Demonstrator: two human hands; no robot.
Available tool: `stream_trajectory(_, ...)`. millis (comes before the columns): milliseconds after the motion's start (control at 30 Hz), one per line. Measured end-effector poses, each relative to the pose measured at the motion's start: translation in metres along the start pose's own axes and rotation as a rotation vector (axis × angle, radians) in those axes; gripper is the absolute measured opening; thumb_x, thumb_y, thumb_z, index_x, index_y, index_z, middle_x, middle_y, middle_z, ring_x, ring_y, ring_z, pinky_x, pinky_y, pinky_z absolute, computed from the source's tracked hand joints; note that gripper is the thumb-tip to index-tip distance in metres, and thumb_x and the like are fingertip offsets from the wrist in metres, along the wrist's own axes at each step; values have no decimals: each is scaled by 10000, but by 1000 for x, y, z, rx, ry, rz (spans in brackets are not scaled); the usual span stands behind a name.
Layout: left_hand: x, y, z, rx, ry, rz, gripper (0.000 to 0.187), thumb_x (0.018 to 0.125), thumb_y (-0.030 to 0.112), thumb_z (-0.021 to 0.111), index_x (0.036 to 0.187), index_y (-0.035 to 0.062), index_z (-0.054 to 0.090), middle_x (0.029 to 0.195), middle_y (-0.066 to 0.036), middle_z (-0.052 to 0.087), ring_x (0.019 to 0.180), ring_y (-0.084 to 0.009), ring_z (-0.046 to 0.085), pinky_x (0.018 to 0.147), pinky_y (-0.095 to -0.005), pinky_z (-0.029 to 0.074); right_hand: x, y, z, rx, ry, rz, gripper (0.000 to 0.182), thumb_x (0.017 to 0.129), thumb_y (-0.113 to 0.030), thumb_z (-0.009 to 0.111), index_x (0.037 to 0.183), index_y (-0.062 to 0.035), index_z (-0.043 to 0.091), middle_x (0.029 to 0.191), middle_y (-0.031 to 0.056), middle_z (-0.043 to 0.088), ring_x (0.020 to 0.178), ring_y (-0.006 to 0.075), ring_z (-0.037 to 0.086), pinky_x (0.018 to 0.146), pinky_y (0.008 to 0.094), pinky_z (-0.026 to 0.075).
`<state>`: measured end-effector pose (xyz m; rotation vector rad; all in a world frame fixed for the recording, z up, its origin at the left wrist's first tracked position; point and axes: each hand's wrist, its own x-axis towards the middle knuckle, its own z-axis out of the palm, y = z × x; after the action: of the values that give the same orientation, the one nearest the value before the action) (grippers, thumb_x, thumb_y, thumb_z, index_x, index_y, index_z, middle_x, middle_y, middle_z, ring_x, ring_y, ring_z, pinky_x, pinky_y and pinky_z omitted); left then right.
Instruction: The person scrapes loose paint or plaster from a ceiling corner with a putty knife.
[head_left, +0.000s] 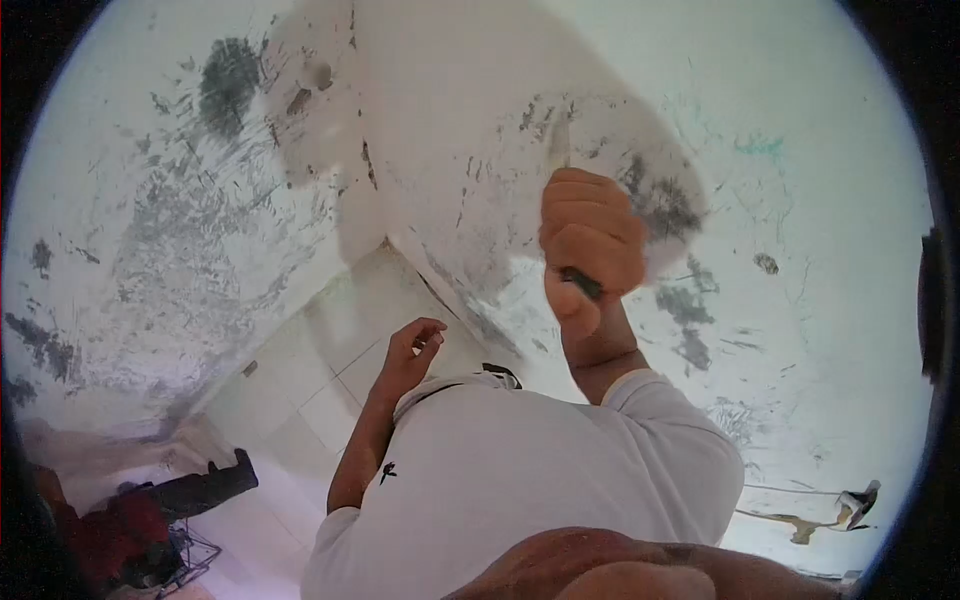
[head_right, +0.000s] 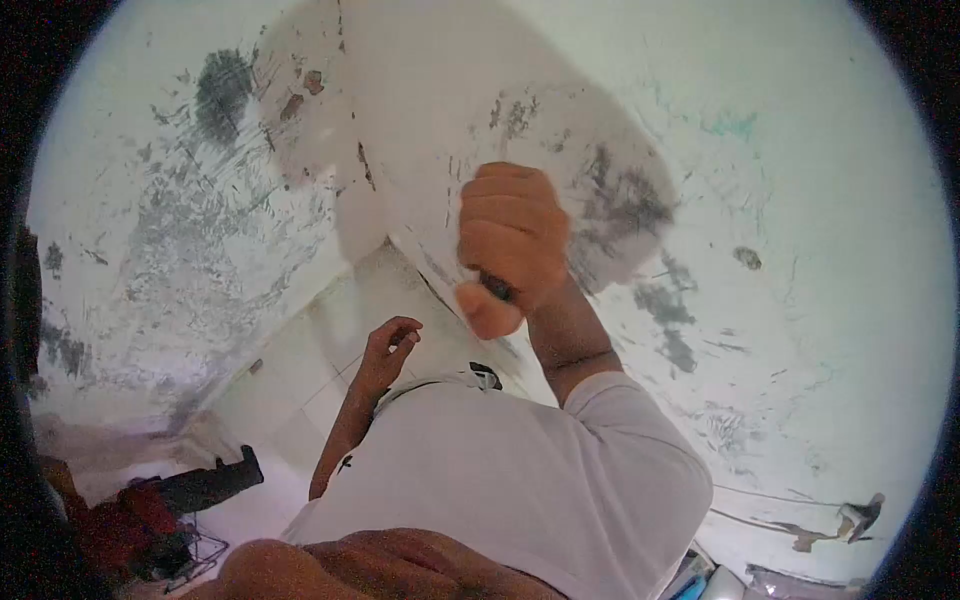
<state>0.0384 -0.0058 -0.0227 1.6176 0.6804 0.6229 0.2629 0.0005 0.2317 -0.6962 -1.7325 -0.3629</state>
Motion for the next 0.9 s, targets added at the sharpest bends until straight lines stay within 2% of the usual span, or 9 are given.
stream_trajectory(200,-2,-2,-2,0,-8,49,148,945,46,555,1080,19,610,890,-43,629,851,-116,588,778,-279,480,-22,-8,-10,69,-23,-69,400,866,-299,537,563,-55,441,530,49,418,433,188,409,418,314,277)
stream_trajectory(300,-20,-4,7,-14,-25,-1,149,939,65,571,1075,26,618,884,-36,638,819,-111,582,744,-274,469,-25,3,-12,-379,71,32,423,874,-303,535,557,-48,420,531,69,411,434,208,409,421,334,264)
stream_trajectory(367,-4,0,2,-13,4,55,156,922,98,610,1066,42,635,868,-19,656,766,-97,572,679,-265,448,-10,5,-6,38,-75,-52,164,614,-198,660,553,-88,554,541,34,487,480,231,534,469,356,423)
stream_trajectory(500,-3,1,3,2,30,71,156,927,110,608,1064,40,635,842,-19,644,757,-98,560,669,-271,450,-4,20,-21,-105,-104,12,316,673,-277,685,545,-95,460,546,44,452,458,213,472,426,342,337)
stream_trajectory(533,-3,9,2,-46,10,85,154,932,121,602,1056,36,636,842,-35,651,753,-102,559,670,-275,458,0,24,-10,-93,-138,-113,439,811,-344,614,527,-97,388,511,37,404,413,206,405,403,332,274)
stream_trajectory(600,-1,2,-1,-21,5,82,153,934,122,601,1053,32,635,848,-39,653,755,-102,561,671,-272,460,8,-13,-6,45,-61,-106,477,861,-369,561,535,-78,370,512,35,361,419,201,364,414,331,240)
stream_trajectory(700,3,3,-1,-10,26,55,149,933,120,604,1049,30,634,860,-44,656,757,-104,564,672,-264,460,-4,-7,-9,211,36,-70,485,891,-378,518,553,-62,371,522,43,334,428,204,339,425,331,216)
stream_trajectory(767,-8,0,2,2,12,45,146,932,118,607,1047,31,633,866,-46,657,758,-104,565,673,-258,459,-9,19,-10,-14,-126,-50,487,881,-384,531,548,-64,377,517,50,352,426,200,360,427,329,223)
stream_trajectory(900,0,3,-1,-18,43,50,140,929,100,611,1050,34,632,859,-47,656,747,-101,568,673,-259,457,-9,5,-11,-107,2,87,414,831,-355,554,573,-61,419,544,69,397,481,229,409,465,362,285)
